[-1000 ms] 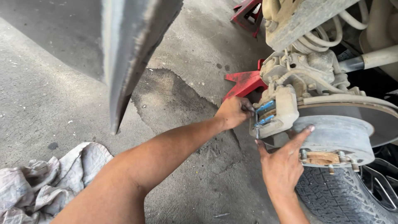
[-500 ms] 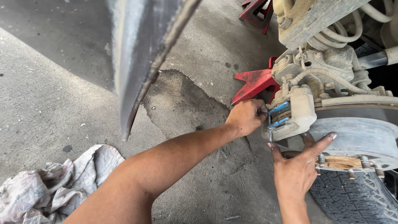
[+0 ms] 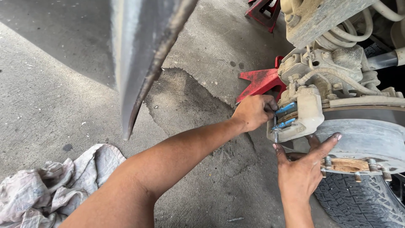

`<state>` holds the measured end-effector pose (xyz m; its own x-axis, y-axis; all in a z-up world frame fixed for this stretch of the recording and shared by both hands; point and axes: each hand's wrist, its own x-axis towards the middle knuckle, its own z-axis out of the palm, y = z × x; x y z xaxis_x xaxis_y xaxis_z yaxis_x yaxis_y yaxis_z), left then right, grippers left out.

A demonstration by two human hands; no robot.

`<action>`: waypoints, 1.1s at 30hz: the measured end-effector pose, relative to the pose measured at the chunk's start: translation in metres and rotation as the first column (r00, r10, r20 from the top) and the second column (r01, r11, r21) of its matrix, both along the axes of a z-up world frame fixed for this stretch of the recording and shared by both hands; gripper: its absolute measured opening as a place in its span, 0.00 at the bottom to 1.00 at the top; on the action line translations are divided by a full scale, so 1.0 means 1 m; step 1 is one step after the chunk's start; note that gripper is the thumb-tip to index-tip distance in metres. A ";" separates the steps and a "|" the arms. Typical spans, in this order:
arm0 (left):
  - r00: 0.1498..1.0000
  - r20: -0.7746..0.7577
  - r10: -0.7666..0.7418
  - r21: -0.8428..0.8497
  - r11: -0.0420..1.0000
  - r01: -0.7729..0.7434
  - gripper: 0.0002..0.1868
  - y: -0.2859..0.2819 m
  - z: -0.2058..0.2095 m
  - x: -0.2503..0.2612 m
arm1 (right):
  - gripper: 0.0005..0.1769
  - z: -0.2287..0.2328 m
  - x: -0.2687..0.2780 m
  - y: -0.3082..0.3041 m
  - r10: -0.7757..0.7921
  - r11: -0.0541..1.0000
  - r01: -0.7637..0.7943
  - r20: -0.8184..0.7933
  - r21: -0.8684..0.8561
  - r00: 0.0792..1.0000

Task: Replacing brake pads on a vehicle.

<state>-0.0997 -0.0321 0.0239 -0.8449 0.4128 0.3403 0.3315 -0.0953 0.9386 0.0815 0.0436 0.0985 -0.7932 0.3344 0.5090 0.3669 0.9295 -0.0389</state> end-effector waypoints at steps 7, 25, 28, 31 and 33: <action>0.990 -0.105 -0.089 -0.010 0.996 0.089 0.16 0.009 -0.003 -0.020 | 0.77 0.003 -0.001 -0.004 -0.005 1.000 0.005 0.004 0.005 1.000; 0.981 -0.117 -0.156 -0.093 0.985 0.145 0.16 0.018 0.001 -0.029 | 0.78 0.009 -0.001 -0.013 -0.020 0.999 0.019 0.030 0.028 0.999; 0.981 -0.123 -0.151 -0.101 0.985 0.139 0.18 0.016 0.000 -0.029 | 0.78 0.009 -0.005 -0.012 -0.031 0.999 0.030 0.052 0.014 0.998; 0.969 -0.218 -0.113 -0.139 0.987 0.084 0.17 0.007 0.006 -0.021 | 0.77 0.009 -0.002 -0.011 -0.041 0.999 0.041 0.056 0.003 0.998; 0.970 -0.216 -0.115 -0.123 0.988 0.090 0.16 0.008 0.002 -0.021 | 0.77 0.009 -0.002 -0.012 -0.040 0.999 0.039 0.050 0.008 0.998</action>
<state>-0.1210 -0.0246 0.0257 -0.7046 0.5394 0.4610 0.5263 -0.0385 0.8494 0.0797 0.0315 0.1076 -0.8041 0.3627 0.4711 0.4046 0.9144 -0.0134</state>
